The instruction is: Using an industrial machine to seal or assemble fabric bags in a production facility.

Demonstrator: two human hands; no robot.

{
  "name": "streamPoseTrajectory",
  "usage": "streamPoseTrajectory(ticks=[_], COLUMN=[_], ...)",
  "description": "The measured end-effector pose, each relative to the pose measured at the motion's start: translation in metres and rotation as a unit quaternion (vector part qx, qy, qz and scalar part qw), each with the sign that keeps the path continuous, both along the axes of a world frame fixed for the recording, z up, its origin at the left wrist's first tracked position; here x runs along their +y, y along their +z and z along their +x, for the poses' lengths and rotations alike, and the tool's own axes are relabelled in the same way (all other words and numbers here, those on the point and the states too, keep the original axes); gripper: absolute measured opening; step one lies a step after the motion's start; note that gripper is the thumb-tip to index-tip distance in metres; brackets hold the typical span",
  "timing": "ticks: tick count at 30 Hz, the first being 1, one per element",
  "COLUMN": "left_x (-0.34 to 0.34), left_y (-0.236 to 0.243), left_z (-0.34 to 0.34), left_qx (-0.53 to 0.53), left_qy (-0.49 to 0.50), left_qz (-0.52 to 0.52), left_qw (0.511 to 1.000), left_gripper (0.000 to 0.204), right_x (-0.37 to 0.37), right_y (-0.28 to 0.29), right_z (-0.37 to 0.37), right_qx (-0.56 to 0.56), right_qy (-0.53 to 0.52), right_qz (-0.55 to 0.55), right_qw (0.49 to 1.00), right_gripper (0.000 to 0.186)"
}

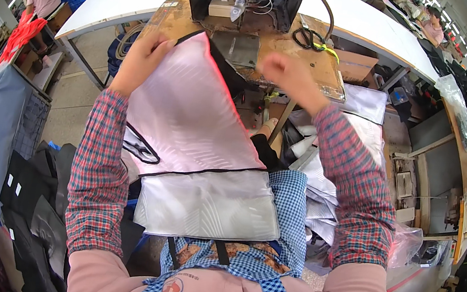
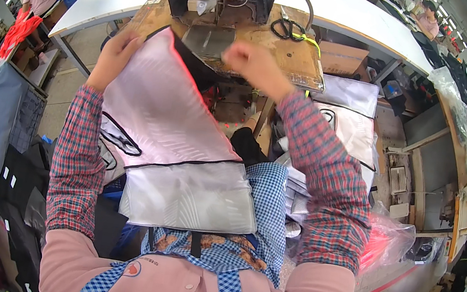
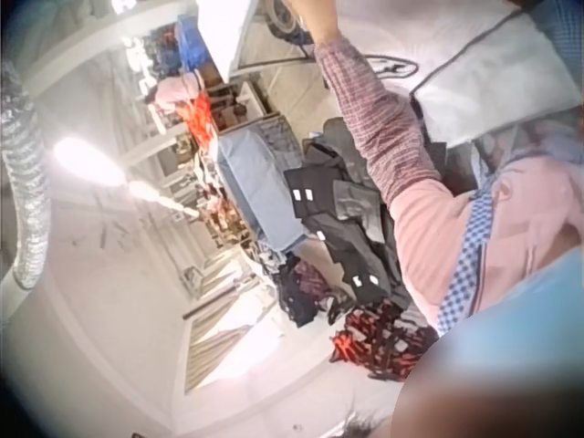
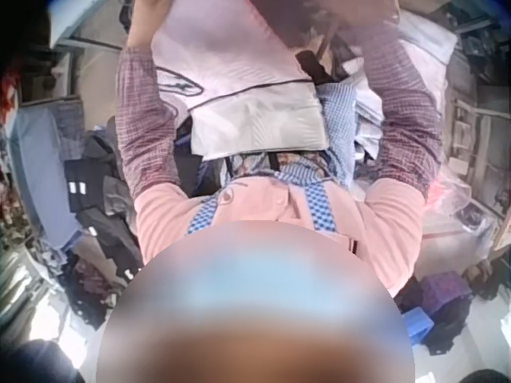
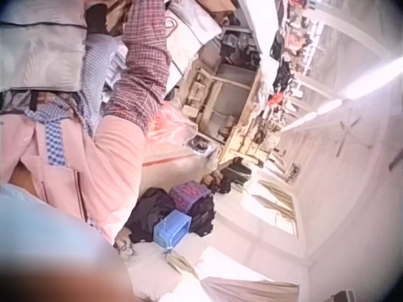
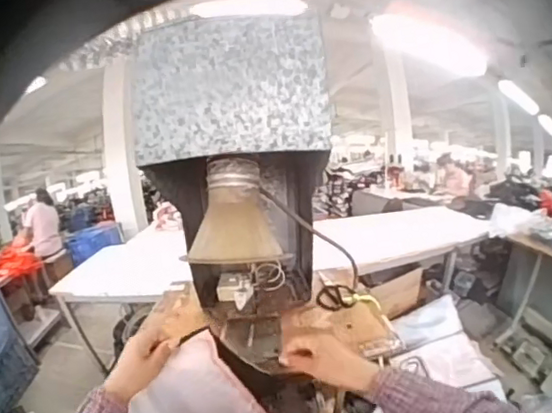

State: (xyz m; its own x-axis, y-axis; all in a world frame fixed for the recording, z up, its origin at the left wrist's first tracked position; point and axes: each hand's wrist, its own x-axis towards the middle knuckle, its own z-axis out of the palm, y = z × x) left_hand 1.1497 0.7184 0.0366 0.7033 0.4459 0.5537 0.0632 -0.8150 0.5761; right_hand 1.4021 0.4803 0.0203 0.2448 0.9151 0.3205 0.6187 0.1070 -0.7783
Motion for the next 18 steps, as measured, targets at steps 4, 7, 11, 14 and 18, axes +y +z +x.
streamPoseTrajectory(ticks=[4,7,11,14,18], left_x=[-0.026,-0.040,-0.046,-0.050,-0.099], left_y=[0.008,0.036,0.090,0.119,0.108], left_z=[-0.059,-0.100,-0.141,-0.151,-0.153], left_qx=[-0.027,-0.046,-0.050,0.021,0.240], left_qy=[-0.016,0.023,0.032,0.018,-0.046], left_qz=[-0.072,-0.076,-0.038,-0.065,0.069], left_qw=[0.997,0.996,0.998,0.998,0.967], left_gripper=[0.020,0.018,0.018,0.016,0.023], right_x=[-0.052,-0.070,-0.069,-0.068,-0.074], right_y=[-0.048,-0.052,-0.021,0.013,0.047], right_z=[-0.056,-0.109,-0.191,-0.261,-0.333], right_qx=[-0.091,-0.054,-0.005,0.093,0.369], right_qy=[0.090,0.197,0.296,0.421,0.400], right_qz=[-0.175,-0.228,-0.155,-0.052,-0.037], right_qw=[0.976,0.952,0.942,0.901,0.838], right_gripper=[0.052,0.064,0.050,0.049,0.039])
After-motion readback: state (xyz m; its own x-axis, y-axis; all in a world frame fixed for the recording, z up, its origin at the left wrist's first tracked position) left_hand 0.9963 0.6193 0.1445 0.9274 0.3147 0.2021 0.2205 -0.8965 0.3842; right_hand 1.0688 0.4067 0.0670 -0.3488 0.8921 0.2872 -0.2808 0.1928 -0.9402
